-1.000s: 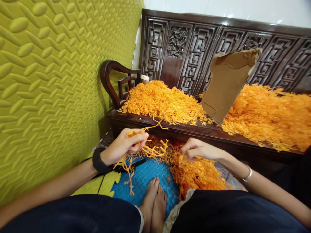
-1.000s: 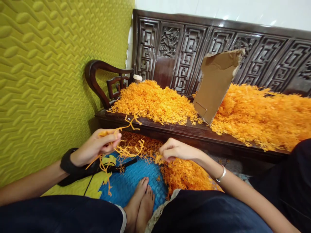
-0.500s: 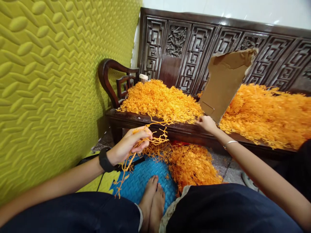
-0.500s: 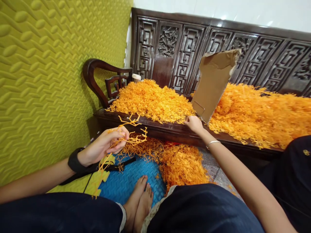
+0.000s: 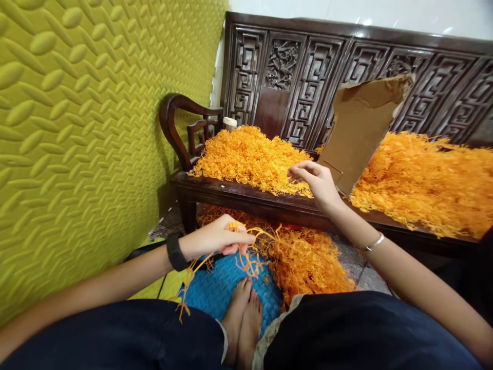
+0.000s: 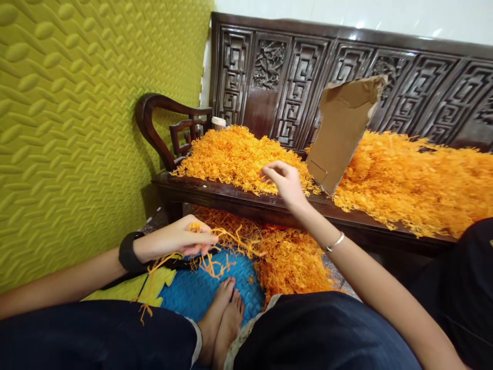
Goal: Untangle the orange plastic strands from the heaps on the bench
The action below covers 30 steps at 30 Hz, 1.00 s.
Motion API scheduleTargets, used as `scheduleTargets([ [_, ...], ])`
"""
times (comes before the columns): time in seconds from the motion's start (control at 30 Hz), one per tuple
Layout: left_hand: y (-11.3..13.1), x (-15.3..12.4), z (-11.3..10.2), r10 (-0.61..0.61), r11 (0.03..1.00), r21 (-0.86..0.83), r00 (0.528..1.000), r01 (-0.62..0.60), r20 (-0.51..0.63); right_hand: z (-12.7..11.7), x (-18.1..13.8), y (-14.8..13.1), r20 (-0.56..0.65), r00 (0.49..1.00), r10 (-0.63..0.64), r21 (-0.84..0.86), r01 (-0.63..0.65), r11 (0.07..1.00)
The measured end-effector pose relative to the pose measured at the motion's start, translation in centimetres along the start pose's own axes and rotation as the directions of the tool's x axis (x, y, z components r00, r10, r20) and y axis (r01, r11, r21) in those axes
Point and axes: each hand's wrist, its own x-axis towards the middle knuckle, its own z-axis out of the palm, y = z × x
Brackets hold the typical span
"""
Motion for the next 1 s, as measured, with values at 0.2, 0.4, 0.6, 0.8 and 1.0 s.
scheduleTargets([
  [0.2, -1.0, 0.7, 0.9, 0.01, 0.998, 0.057, 0.986, -0.02, 0.169, 4.2, -5.1, -6.5, 0.808, 0.543, -0.229, 0.049, 0.326, 0.944],
  [0.4, -1.7, 1.2, 1.6, 0.053, 0.997, 0.037, 0.971, -0.063, 0.233, 4.9, -6.0, -5.6, 0.844, 0.445, -0.298, 0.055, 0.483, 0.874],
  [0.6, -0.5, 0.4, 1.2, 0.049, 0.993, 0.093, 0.971, -0.072, 0.233, 3.5, -5.7, -5.0, 0.858, 0.441, -0.264, 0.123, 0.323, 0.938],
  [0.8, -0.7, 0.4, 1.4, 0.046, 0.983, 0.16, 0.96, -0.093, 0.277, 3.3, -5.8, -3.9, 0.898, 0.387, -0.21, 0.173, 0.129, 0.976],
  [1.0, -0.5, 0.3, 1.4, 0.067, 0.968, 0.209, 0.947, -0.138, 0.315, 2.6, -5.7, -3.7, 0.931, 0.321, -0.173, 0.162, 0.061, 0.985],
])
